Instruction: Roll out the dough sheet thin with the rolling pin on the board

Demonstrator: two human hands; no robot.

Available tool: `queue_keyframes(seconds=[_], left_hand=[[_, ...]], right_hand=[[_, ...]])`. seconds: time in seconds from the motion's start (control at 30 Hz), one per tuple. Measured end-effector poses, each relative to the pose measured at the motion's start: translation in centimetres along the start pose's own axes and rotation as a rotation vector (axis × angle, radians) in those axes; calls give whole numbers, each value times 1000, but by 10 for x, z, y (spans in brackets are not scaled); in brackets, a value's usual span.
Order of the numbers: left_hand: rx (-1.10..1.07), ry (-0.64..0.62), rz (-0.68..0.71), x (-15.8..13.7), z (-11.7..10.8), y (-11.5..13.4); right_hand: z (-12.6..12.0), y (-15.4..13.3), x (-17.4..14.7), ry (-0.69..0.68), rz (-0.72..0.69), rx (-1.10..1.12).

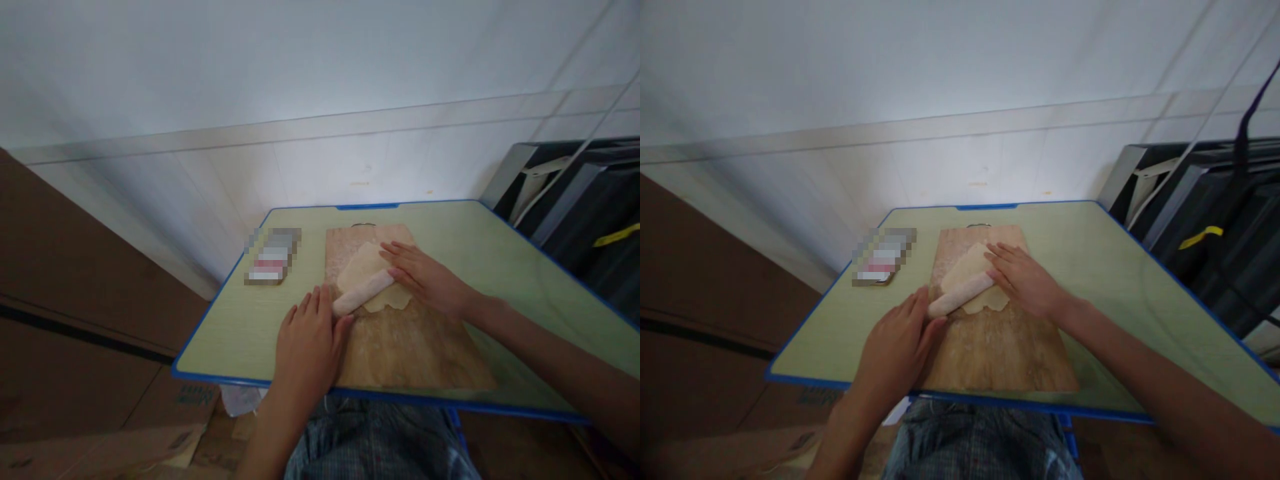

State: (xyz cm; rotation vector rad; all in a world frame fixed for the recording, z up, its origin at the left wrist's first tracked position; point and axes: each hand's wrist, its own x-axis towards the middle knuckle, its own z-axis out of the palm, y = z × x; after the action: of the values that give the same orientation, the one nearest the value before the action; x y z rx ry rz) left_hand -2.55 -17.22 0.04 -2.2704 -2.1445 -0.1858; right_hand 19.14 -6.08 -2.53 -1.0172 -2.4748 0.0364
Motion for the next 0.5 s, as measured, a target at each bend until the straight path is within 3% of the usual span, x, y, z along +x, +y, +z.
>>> queue_keyframes(seconds=[0.1,0.23,0.5], left_hand=[[42,35,-50,5,-1,6],[67,73,-63,8,-2,8],[53,-60,-57,20,-8,-6]], right_hand=[[5,2,8,-11,-10,-16],[12,3,43,-107,0,-68],[30,-1,119,-315,74,-95]])
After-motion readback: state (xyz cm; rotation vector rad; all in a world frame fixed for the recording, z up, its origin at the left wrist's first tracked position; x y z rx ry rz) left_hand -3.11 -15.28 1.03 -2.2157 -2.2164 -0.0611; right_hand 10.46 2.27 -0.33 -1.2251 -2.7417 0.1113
